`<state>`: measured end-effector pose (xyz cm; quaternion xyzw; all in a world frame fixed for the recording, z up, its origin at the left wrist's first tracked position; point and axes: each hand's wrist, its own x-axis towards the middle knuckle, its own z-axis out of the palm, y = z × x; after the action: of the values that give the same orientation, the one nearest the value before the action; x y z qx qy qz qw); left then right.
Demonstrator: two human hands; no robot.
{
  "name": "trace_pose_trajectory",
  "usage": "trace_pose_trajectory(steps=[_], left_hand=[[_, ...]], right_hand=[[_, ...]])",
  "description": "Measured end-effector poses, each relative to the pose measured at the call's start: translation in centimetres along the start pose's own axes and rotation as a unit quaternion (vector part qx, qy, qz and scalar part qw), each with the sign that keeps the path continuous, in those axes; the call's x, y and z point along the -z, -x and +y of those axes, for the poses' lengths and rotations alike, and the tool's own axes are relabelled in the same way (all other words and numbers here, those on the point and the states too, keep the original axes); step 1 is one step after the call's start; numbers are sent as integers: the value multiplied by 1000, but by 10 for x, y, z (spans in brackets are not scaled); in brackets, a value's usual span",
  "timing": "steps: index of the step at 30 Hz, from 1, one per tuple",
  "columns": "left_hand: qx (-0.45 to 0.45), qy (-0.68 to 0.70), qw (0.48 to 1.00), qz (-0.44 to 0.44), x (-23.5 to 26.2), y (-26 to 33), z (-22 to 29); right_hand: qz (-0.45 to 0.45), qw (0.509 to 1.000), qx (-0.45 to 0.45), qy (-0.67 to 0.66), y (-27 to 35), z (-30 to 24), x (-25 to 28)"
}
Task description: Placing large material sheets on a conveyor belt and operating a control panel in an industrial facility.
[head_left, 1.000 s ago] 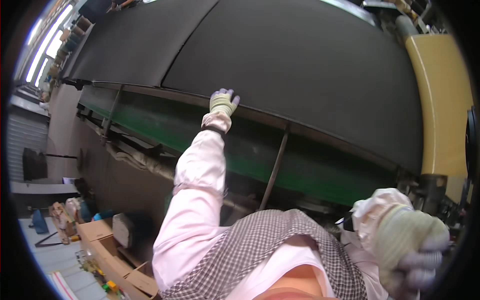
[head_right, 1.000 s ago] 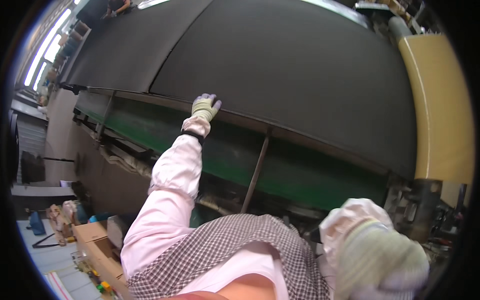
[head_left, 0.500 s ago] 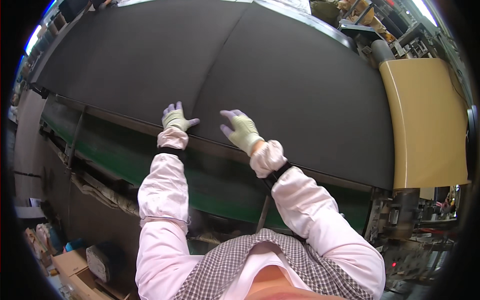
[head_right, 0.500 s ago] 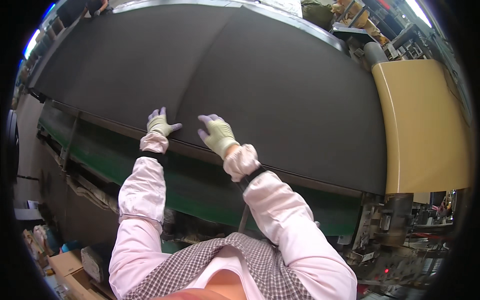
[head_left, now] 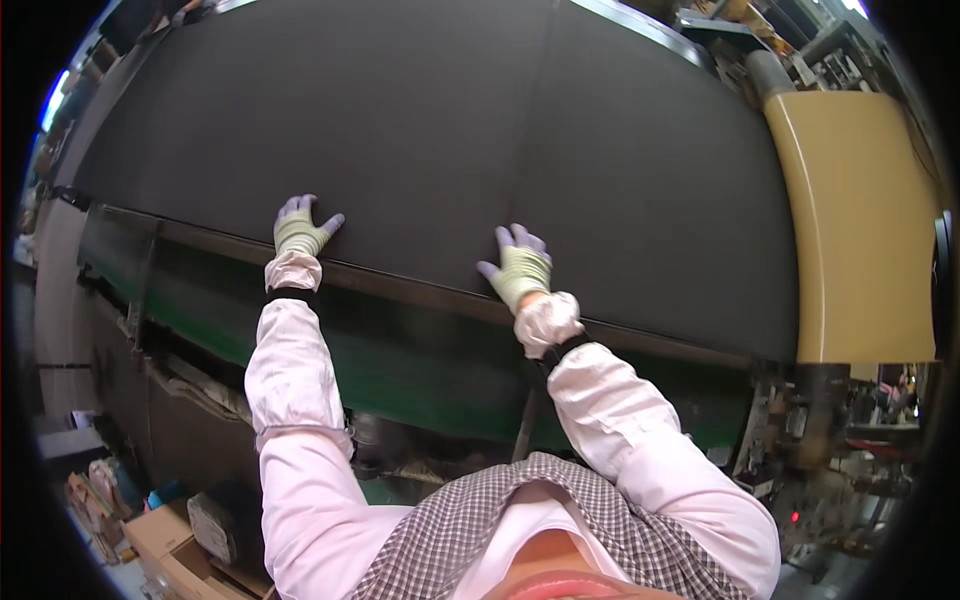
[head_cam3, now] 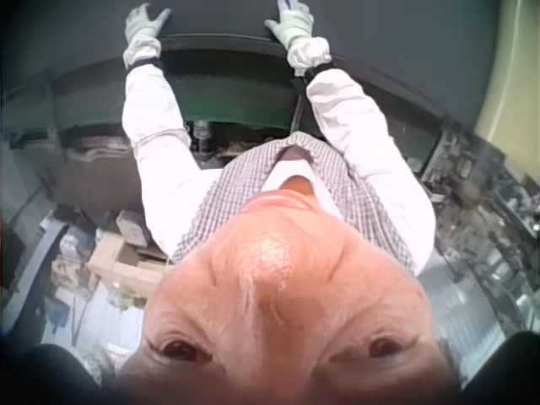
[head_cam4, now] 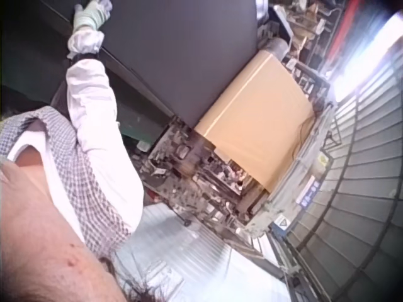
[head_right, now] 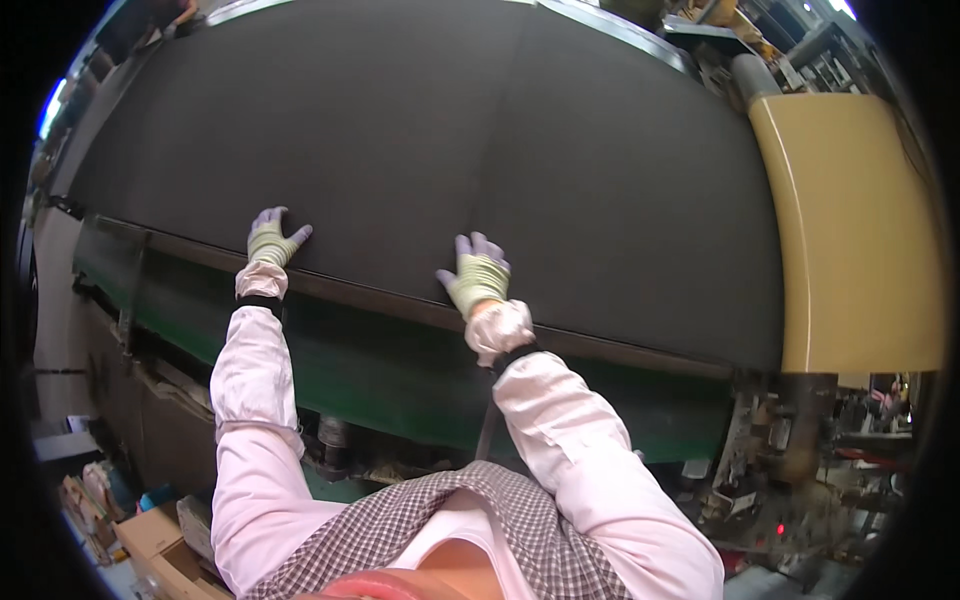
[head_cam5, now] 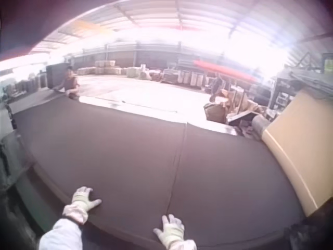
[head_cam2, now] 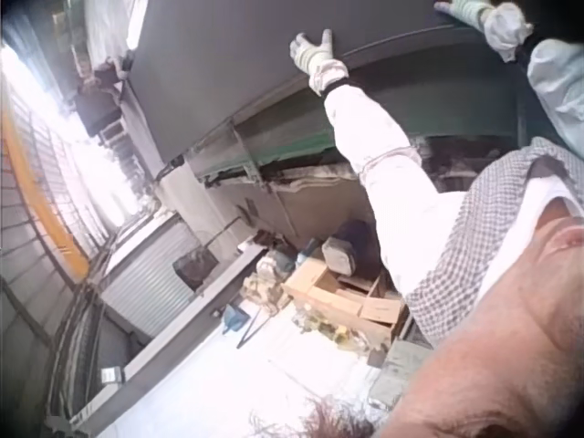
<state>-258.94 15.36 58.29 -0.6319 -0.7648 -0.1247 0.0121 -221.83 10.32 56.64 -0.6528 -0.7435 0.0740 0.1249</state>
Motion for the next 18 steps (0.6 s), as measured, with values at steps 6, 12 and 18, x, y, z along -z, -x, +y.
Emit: trace_pose_trajectory(steps=[6, 12, 18], left_hand=[[-44, 41, 994, -96, 28, 60, 65], [-51, 27, 998, -23, -3, 24, 11], [-35, 7, 999, -21, -19, 54, 29]], right_hand=[[-27, 998, 10, 53, 29, 86, 40], [-71, 996, -57, 21, 62, 178, 19], [-115, 975, -186, 31, 78, 207, 69]])
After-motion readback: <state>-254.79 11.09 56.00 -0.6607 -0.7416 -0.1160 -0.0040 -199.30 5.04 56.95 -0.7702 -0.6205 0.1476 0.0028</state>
